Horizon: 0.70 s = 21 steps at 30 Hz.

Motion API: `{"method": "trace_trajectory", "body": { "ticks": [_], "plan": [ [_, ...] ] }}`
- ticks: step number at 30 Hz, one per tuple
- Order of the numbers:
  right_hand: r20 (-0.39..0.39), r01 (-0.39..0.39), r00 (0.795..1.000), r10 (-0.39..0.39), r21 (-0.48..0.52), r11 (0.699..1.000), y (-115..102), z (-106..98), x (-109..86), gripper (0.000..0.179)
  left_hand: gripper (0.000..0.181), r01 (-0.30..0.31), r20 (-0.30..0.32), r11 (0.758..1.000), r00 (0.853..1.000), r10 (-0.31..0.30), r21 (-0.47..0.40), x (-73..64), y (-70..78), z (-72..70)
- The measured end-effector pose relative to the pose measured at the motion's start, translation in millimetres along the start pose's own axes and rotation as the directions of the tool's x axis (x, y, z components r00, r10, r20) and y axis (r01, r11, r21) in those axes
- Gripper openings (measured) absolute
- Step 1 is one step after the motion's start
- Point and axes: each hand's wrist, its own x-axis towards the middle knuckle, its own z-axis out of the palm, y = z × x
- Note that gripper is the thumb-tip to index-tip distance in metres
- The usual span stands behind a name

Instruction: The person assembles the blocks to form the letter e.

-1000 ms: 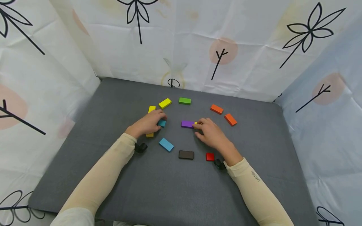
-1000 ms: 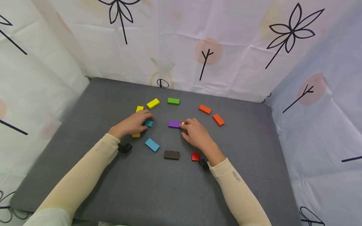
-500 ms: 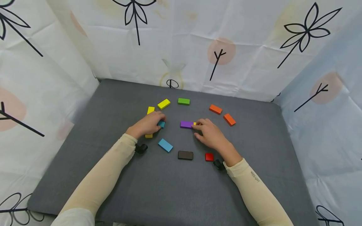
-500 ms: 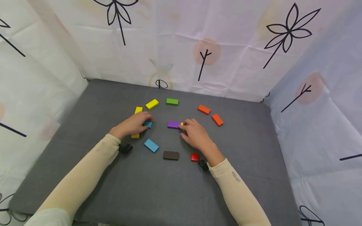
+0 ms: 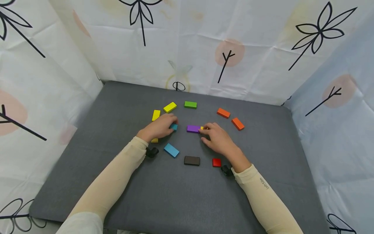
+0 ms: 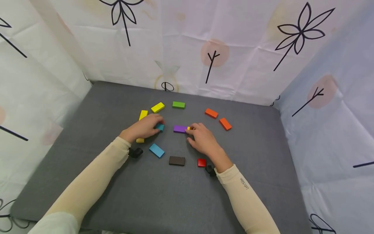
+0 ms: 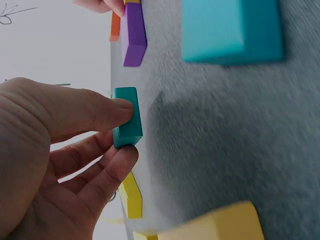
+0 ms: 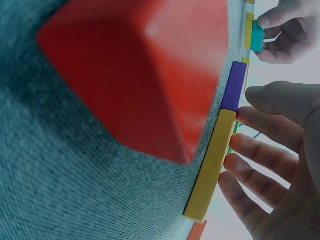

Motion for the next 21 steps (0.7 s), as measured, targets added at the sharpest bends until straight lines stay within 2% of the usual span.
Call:
{"method": "trace_trajectory", "body": {
  "ticks": [13,21],
  "plan": [
    [0.016,-0.014,1.0,0.014,-0.007,1.0,-2.3,-2.4,0.0,0.041,0.029,-0.004,0.022,0.998,1.0,0.003,0.061,13.7,14.3,2.8],
    [0.018,-0.014,1.0,0.015,-0.017,1.0,-2.0,-2.8,1.7,0.041,0.03,0.006,0.055,0.996,0.998,-0.011,0.092,21.7,21.1,4.2]
  ]
}}
